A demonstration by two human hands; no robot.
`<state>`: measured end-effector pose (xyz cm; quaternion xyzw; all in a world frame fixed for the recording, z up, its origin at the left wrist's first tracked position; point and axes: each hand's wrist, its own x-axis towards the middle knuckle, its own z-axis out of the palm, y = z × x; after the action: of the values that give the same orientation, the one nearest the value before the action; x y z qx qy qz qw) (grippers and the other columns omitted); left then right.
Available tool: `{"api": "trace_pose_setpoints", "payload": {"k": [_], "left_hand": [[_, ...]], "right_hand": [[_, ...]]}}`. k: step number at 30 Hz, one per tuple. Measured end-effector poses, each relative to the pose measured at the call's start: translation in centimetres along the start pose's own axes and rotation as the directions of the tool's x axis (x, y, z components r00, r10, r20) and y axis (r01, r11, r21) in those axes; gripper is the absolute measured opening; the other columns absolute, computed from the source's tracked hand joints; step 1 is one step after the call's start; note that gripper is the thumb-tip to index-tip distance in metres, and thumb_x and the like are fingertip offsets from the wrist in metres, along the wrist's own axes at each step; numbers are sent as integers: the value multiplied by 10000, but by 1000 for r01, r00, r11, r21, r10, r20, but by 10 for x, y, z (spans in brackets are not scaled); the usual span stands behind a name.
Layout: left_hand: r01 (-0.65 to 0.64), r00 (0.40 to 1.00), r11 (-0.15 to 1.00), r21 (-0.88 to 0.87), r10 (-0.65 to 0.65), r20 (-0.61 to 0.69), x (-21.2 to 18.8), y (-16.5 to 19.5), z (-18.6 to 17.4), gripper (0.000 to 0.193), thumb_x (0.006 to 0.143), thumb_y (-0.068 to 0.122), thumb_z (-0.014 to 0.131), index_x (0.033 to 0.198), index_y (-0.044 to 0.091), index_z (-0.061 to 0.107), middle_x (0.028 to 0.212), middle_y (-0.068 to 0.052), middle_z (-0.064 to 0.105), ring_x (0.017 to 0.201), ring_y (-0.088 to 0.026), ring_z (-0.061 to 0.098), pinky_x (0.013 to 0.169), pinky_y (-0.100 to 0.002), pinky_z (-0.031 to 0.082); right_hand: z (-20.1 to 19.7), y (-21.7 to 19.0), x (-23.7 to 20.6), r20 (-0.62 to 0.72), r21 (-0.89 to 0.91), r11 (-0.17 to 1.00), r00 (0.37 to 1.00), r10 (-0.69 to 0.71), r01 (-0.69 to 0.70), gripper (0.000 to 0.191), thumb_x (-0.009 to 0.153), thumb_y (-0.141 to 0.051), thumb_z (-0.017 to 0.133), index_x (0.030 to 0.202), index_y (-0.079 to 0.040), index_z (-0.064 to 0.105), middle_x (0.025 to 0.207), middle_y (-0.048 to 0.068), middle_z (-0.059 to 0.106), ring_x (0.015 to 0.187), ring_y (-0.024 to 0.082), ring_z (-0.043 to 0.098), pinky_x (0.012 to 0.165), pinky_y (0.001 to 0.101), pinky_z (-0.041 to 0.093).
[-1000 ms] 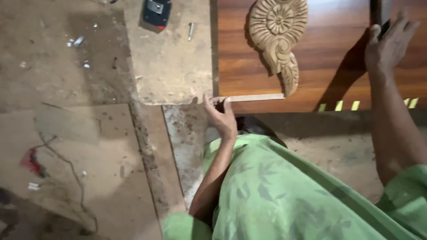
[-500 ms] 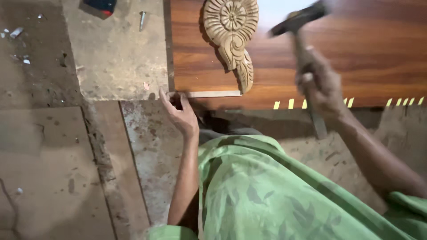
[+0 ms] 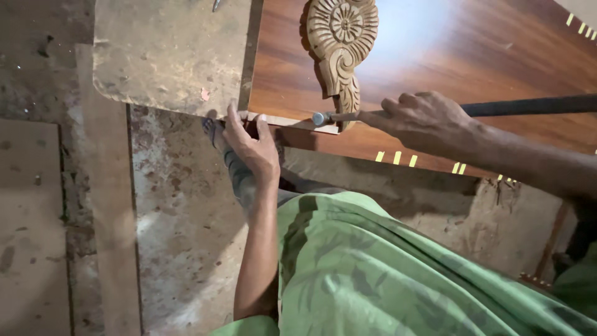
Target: The person attaches a carved wooden ornament to a wood panel by measuring its position with a tape measure and a wooden strip, then securing it using a hammer and small nails.
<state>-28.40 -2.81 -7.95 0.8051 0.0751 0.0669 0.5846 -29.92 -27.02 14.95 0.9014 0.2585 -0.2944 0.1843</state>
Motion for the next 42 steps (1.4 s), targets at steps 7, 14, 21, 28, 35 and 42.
{"api": "trace_pose_setpoints", "payload": {"k": [7,14,21,28,35,42], "left_hand": [[-4,1000,1000,19,4,20,3,2,-3,617,933,16,746,1490,52,483,1130,-118,608,1048,-323,544,925,-450,474],[169,985,981,-94,-164,57,-2,1,-2,570,977,56,701,1503,43,483,1220,-169,550,1062,-320,572,920,-438,525],[-70,998,990,122,69,9,-1,-8,-2,585,970,73,762,1489,59,490,1354,-198,573,1169,-387,546,983,-473,477],[26,999,999,33,-25,-32,-8,-7,7,632,973,72,739,1519,17,424,1298,-185,576,1140,-342,584,973,-440,497],[92,995,993,-71,-89,42,-8,3,7,574,1003,41,681,1520,13,434,1281,-154,614,1142,-293,614,986,-403,529],[-312,934,918,246,249,258,-6,20,-4,496,993,146,707,1438,3,542,1370,-224,557,1329,-439,475,1078,-525,417]], "right_hand": [[-6,-5,5,20,-74,997,999,-36,37,604,933,-182,599,1503,-218,404,920,32,637,777,222,684,590,352,594],[-15,-6,0,-227,120,980,966,-126,156,678,945,-67,575,1579,-211,380,962,70,648,723,194,654,533,304,570],[-7,-12,0,-56,-3,998,997,-61,60,681,908,-125,624,1547,-213,408,891,78,624,681,218,668,504,350,571],[35,0,-18,-145,451,870,946,290,-198,486,1003,-159,635,1463,-268,522,923,88,716,627,252,645,471,404,525],[159,-19,-40,-88,933,279,608,789,-227,499,1026,-165,654,1494,-70,509,1139,190,724,882,283,715,778,423,558],[245,-12,-32,-67,967,157,393,917,-201,533,991,-207,728,1462,-55,531,1198,243,701,1085,393,695,875,478,545]]}}
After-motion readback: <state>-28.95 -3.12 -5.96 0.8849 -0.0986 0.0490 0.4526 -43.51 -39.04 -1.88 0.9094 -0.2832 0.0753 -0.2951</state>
